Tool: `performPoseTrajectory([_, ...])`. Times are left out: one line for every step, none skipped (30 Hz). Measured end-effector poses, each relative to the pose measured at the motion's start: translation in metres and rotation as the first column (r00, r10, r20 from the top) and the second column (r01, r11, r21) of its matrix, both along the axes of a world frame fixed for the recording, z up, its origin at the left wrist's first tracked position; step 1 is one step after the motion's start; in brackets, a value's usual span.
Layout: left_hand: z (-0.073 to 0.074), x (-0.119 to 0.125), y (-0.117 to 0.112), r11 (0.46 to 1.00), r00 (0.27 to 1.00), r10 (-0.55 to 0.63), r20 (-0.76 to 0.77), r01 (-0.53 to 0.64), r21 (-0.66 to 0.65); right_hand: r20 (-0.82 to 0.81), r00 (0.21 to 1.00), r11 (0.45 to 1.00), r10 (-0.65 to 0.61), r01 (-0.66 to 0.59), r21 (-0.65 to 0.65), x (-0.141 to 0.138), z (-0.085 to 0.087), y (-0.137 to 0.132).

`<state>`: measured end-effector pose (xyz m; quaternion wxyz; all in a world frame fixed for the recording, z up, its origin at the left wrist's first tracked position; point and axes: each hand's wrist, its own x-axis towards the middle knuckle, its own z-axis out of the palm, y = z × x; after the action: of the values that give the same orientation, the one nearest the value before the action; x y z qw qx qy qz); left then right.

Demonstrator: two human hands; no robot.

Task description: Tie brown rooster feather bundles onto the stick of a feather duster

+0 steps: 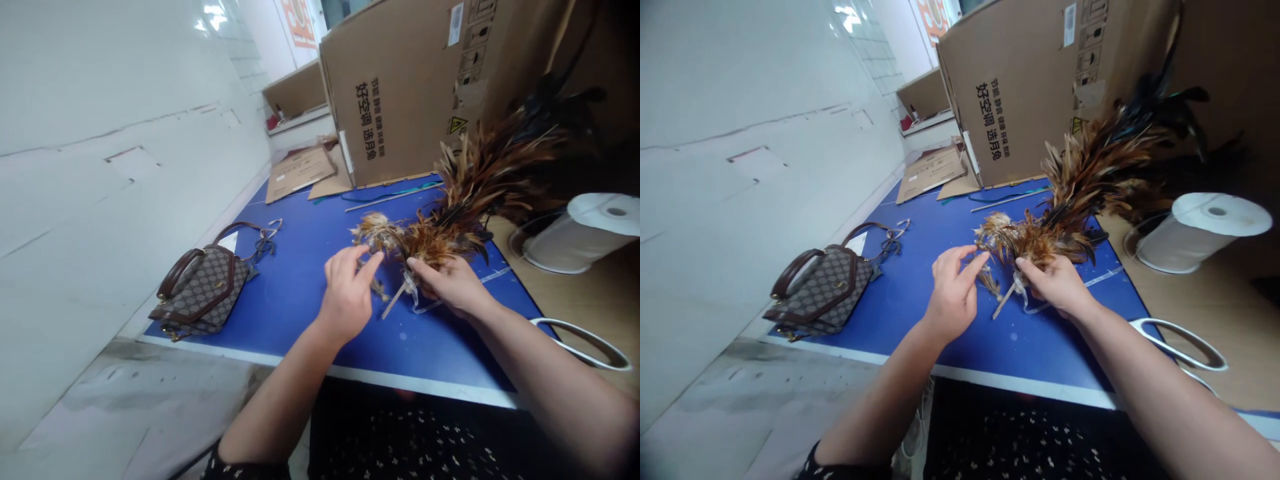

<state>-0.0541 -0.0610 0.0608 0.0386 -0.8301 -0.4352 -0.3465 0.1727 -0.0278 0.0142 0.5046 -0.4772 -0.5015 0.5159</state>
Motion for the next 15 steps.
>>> performPoseTrajectory([-0.005, 0.003, 0.0, 0.999, 0.995, 0.011, 0.104, -0.006, -0.043, -0.014, 1.0, 1.0, 0.007, -0.007, -0.004, 0.0, 0.001, -0.001])
performPoseTrajectory([-0.011, 0.005, 0.0, 0.993, 0.979, 0.009, 0.203, 0.016, -0.12, -0.025, 1.0, 1.0, 0.018, -0.018, -0.006, 0.0, 0.003, -0.001])
performPoseTrajectory([-0.016, 0.008, 0.0, 0.971, 0.954, 0.008, 0.298, 0.064, -0.23, -0.032, 0.999, 0.999, 0.034, -0.034, -0.007, 0.0, 0.004, -0.002])
performPoseTrajectory([-0.021, 0.012, 0.0, 0.921, 0.919, 0.017, 0.393, 0.138, -0.364, -0.037, 0.998, 0.999, 0.052, -0.052, -0.008, 0.0, 0.006, -0.003])
performPoseTrajectory([-0.026, 0.015, 0.0, 0.832, 0.872, 0.047, 0.488, 0.236, -0.501, -0.038, 0.997, 0.997, 0.073, -0.073, -0.008, 0.0, 0.007, -0.004])
performPoseTrajectory([-0.029, 0.018, 0.001, 0.709, 0.811, 0.096, 0.578, 0.352, -0.611, -0.034, 0.994, 0.995, 0.1, -0.1, -0.009, 0.0, 0.009, -0.005])
performPoseTrajectory([-0.032, 0.022, 0.001, 0.569, 0.741, 0.155, 0.653, 0.474, -0.672, -0.026, 0.991, 0.992, 0.129, -0.13, -0.007, 0.0, 0.01, -0.006])
performPoseTrajectory([-0.034, 0.025, 0.0, 0.437, 0.67, 0.214, 0.711, 0.586, -0.683, -0.013, 0.987, 0.987, 0.158, -0.158, -0.001, 0.0, 0.011, -0.007])
performPoseTrajectory([-0.035, 0.028, 0.0, 0.327, 0.605, 0.262, 0.752, 0.677, -0.659, 0.006, 0.983, 0.983, 0.184, -0.184, 0.01, 0.001, 0.012, -0.007])
performPoseTrajectory([-0.035, 0.03, -0.001, 0.247, 0.553, 0.298, 0.778, 0.743, -0.622, 0.031, 0.978, 0.978, 0.205, -0.205, 0.027, 0.002, 0.013, -0.008])
performPoseTrajectory([-0.035, 0.032, -0.002, 0.195, 0.515, 0.322, 0.795, 0.785, -0.588, 0.06, 0.974, 0.974, 0.221, -0.224, 0.048, 0.003, 0.014, -0.009])
performPoseTrajectory([-0.035, 0.033, -0.003, 0.164, 0.491, 0.336, 0.803, 0.81, -0.564, 0.09, 0.969, 0.969, 0.23, -0.237, 0.071, 0.004, 0.014, -0.009])
performPoseTrajectory([-0.036, 0.034, -0.004, 0.148, 0.479, 0.344, 0.807, 0.821, -0.551, 0.119, 0.965, 0.965, 0.233, -0.244, 0.094, 0.004, 0.015, -0.009])
performPoseTrajectory([-0.036, 0.034, -0.005, 0.141, 0.477, 0.349, 0.807, 0.825, -0.548, 0.145, 0.961, 0.961, 0.234, -0.251, 0.114, 0.005, 0.015, -0.01])
performPoseTrajectory([-0.036, 0.033, -0.006, 0.138, 0.48, 0.351, 0.804, 0.823, -0.551, 0.163, 0.958, 0.958, 0.234, -0.256, 0.13, 0.005, 0.016, -0.01])
